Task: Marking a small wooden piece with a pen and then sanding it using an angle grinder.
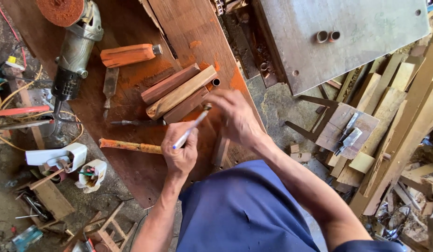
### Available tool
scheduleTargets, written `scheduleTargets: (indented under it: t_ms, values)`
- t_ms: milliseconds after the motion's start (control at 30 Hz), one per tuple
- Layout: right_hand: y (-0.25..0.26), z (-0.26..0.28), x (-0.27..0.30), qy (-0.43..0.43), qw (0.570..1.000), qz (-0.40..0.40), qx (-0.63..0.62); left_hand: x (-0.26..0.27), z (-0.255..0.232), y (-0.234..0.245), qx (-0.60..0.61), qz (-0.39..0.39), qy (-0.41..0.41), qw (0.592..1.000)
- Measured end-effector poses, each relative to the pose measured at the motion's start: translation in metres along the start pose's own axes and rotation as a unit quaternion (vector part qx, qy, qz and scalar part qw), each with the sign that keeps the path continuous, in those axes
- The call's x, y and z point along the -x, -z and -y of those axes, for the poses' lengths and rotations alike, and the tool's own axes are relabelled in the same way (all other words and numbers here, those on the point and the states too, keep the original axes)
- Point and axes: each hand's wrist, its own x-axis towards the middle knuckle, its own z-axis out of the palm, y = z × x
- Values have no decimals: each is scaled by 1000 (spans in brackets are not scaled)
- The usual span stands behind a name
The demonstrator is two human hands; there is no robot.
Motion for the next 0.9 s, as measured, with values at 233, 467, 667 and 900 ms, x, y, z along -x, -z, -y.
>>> scheduleTargets:
  t_ms: [233, 467, 667, 900]
  values:
    - [44, 3, 11, -64, 983, 25, -167, -7, -37, -43, 56, 41, -26, 997]
    - [58, -54, 47, -310, 859, -136, -385, 33, 28, -68, -247, 186, -111, 945]
    - [39, -74, 73, -332, 826, -122, -438, 34, 39, -65, -282, 206, -143, 926]
    - [40, -66, 72, -288, 870, -65, -396, 27, 38, -65, -268, 225, -128, 928]
